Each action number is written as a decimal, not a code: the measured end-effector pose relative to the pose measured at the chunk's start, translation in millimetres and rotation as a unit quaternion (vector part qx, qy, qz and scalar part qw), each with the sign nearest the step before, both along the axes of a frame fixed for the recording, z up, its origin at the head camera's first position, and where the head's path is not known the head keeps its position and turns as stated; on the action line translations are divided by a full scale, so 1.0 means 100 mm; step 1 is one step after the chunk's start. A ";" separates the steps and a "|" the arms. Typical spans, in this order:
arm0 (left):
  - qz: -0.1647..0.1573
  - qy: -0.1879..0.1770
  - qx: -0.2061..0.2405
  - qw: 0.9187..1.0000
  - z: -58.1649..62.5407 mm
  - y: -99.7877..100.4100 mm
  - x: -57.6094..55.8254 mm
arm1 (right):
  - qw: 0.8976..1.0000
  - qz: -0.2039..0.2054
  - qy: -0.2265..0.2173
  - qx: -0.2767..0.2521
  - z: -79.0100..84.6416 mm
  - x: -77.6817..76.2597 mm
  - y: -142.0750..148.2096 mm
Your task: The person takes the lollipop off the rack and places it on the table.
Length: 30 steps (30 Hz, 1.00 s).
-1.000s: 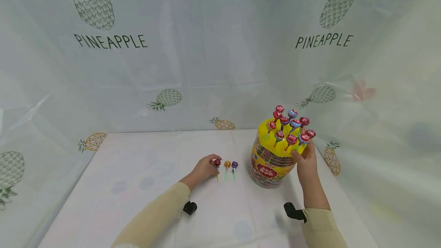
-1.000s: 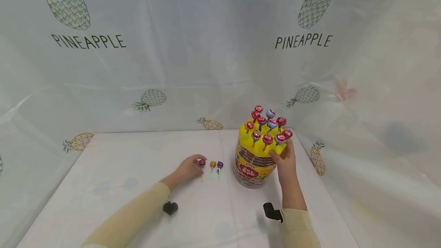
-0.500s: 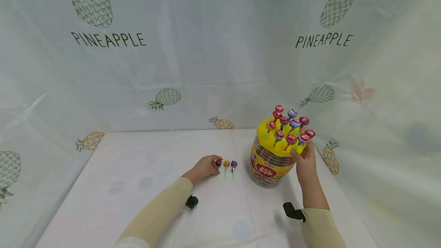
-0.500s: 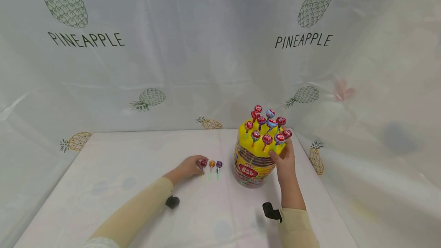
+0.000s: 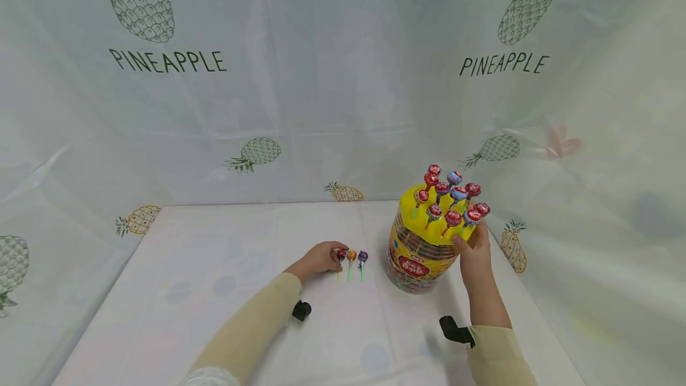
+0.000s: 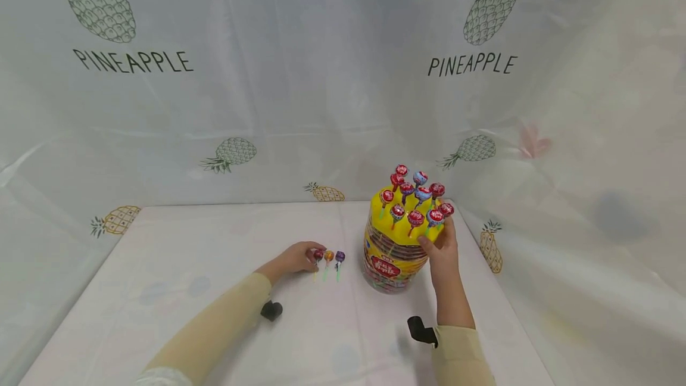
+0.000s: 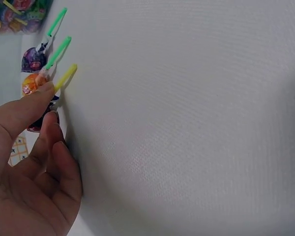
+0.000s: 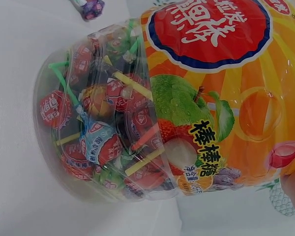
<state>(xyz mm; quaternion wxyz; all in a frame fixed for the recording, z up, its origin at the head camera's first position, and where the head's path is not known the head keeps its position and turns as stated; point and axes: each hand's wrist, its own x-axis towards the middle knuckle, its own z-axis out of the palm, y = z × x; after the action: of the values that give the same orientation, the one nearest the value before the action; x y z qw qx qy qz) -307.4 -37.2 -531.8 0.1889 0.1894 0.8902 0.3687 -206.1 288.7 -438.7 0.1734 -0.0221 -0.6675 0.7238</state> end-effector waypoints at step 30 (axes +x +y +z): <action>-0.032 0.017 0.089 0.995 0.73 -0.05 -0.09 | 1.000 -0.002 0.005 0.024 0.01 0.04 0.00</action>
<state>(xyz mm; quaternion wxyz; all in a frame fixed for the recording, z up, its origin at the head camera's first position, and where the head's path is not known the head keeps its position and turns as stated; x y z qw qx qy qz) -316.2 -42.2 -458.8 0.1682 0.2401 0.8505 0.4366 -202.3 288.4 -437.7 0.1785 -0.0155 -0.6838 0.7073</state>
